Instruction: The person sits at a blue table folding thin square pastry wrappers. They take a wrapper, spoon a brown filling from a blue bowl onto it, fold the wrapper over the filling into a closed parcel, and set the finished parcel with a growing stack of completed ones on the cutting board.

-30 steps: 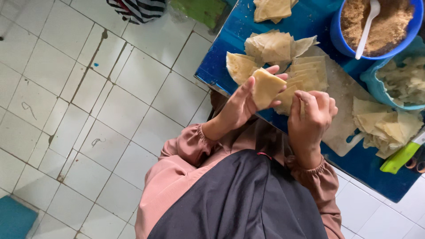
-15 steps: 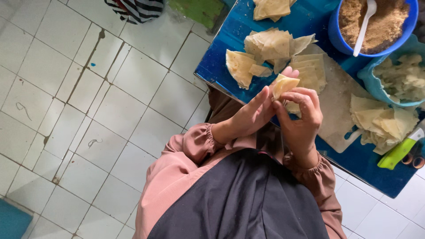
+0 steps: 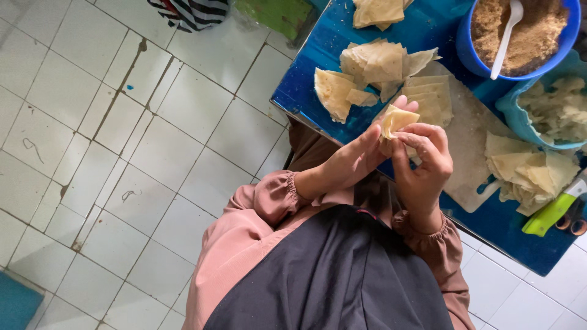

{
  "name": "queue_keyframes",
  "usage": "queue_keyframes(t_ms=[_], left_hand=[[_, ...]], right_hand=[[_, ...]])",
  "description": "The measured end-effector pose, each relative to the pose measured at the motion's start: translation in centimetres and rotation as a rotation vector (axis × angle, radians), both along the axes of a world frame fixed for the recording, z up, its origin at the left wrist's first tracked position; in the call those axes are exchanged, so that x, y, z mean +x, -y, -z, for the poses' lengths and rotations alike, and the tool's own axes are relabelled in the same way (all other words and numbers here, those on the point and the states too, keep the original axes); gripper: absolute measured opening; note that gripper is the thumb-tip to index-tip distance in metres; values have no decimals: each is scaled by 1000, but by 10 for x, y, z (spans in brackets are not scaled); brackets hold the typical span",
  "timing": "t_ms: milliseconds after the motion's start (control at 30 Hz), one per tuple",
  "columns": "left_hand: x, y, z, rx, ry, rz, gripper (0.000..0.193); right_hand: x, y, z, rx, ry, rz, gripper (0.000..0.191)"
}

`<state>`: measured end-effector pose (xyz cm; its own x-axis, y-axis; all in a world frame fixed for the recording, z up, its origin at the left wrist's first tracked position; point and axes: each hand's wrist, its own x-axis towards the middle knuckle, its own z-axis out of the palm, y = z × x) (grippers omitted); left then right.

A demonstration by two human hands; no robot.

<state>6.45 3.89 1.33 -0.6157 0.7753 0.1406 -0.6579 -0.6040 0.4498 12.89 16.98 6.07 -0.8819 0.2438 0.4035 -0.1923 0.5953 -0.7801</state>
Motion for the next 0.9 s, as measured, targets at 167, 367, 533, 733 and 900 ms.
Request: queue_keyframes(t_ms=[167, 367, 533, 733, 900], left_hand=[[-3, 0, 3, -103, -109, -6, 67], [-10, -2, 14, -315, -268, -330, 35], [-43, 27, 18, -873, -638, -738, 19], [-85, 23, 1, -1381, -1223, -1079, 31], [-55, 5, -5, -1374, -1288, -1159, 26]], right_hand=[[4, -10, 6, -250, 93, -62, 6], [6, -27, 30, -1102, -14, -239, 7], [17, -63, 38, -1539, 37, -86, 30], [38, -90, 46, -1472, -53, -2, 25], [44, -75, 40, -655, -214, 244, 7]])
